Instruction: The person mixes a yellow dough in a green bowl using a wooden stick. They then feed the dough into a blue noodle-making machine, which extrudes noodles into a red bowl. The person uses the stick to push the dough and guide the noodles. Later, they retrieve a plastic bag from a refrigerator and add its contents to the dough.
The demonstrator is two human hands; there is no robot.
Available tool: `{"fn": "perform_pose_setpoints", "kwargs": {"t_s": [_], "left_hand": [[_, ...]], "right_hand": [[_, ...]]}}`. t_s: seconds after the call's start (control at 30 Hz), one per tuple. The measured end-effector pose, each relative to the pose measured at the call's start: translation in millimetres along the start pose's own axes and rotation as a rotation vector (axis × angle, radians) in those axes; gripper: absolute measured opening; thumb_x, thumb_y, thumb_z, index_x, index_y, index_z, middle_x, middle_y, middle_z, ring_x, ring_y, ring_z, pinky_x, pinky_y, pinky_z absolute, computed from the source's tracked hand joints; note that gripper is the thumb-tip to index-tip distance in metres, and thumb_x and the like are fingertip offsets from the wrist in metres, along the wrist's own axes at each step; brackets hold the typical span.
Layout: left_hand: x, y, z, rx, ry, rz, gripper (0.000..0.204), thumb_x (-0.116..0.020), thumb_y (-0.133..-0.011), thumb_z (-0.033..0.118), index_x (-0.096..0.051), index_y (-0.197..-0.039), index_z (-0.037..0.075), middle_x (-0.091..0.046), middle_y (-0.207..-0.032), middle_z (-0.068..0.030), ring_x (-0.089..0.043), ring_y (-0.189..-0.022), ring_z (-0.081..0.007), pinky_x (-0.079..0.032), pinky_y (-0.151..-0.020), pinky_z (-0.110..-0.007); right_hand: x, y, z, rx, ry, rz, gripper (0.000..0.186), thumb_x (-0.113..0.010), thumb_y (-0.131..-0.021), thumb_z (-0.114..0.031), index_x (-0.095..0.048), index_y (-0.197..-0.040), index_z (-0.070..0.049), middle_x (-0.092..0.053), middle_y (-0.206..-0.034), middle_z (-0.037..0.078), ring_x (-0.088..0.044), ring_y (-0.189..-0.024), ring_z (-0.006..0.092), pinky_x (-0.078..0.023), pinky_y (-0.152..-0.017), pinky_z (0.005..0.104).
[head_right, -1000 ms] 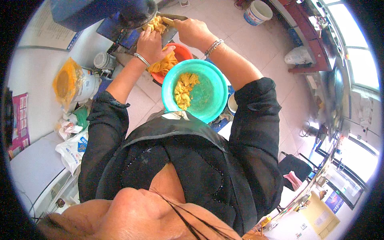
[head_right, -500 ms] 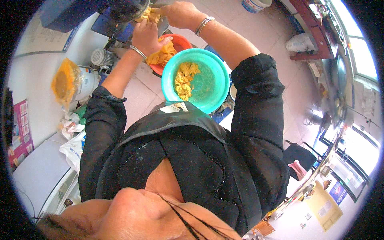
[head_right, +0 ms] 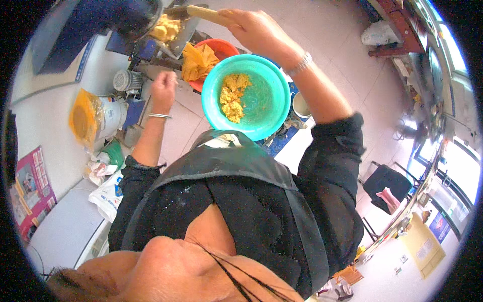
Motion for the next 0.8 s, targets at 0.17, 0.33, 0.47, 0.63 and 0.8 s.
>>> {"fn": "perform_pose_setpoints", "kwargs": {"t_s": [0.17, 0.33, 0.47, 0.63, 0.8], "left_hand": [[-121, -14, -142, 0.662, 0.454, -0.199, 0.025, -0.053, -0.092, 0.008, -0.053, -0.117, 0.002, -0.055, -0.063, -0.0043, -0.053, -0.052, -0.0145, -0.047, -0.049, -0.027], [-201, -67, -234, 1.076, 0.669, 0.095, 0.04, -0.055, -0.09, 0.011, -0.045, -0.128, 0.006, -0.057, -0.066, -0.0072, -0.054, -0.045, -0.0189, -0.045, -0.04, -0.033], [-241, -123, -273, 1.26, 0.954, 0.265, 0.019, -0.058, -0.09, 0.017, -0.055, -0.107, 0.009, -0.054, -0.059, -0.0048, -0.053, -0.044, -0.0189, -0.045, -0.04, -0.032], [-228, -171, -296, 1.002, 0.963, 0.274, 0.022, -0.046, -0.09, 0.019, -0.052, -0.072, 0.007, -0.048, -0.054, -0.0021, -0.045, -0.04, -0.0149, -0.042, -0.039, -0.029], [-214, -147, -99, 0.411, 0.712, -0.253, 0.032, -0.043, -0.1, 0.027, -0.05, -0.079, 0.003, -0.045, -0.064, -0.004, -0.043, -0.049, -0.0144, -0.041, -0.051, -0.03]], "right_hand": [[-15, 84, 49, -0.254, -0.342, 0.111, 0.039, -0.057, -0.092, -0.013, -0.055, -0.13, -0.009, -0.069, -0.098, 0.018, -0.067, -0.076, 0.0186, -0.053, -0.066, 0.0343], [-59, 159, 78, -0.417, -0.435, 0.093, 0.041, -0.058, -0.088, -0.004, -0.054, -0.13, -0.005, -0.069, -0.102, 0.016, -0.069, -0.085, 0.0188, -0.052, -0.073, 0.0292], [-88, 210, 94, -0.652, -0.498, 0.047, 0.044, -0.058, -0.087, -0.003, -0.054, -0.13, -0.006, -0.068, -0.102, 0.016, -0.069, -0.084, 0.0187, -0.052, -0.075, 0.0299], [-110, 237, 108, -0.698, -0.565, 0.012, 0.044, -0.058, -0.086, -0.003, -0.054, -0.13, -0.007, -0.068, -0.105, 0.017, -0.069, -0.087, 0.0209, -0.051, -0.078, 0.0302], [-100, 229, 100, -0.664, -0.564, 0.144, 0.043, -0.058, -0.088, -0.004, -0.054, -0.131, -0.006, -0.066, -0.109, 0.018, -0.067, -0.091, 0.0204, -0.051, -0.08, 0.0306]]}}
Point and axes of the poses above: each hand's wrist, its own y-axis away from the middle knuckle, its own x-axis out of the back of the hand, z = x × y, the point moved 4 cm from there along -y, towards the middle knuckle
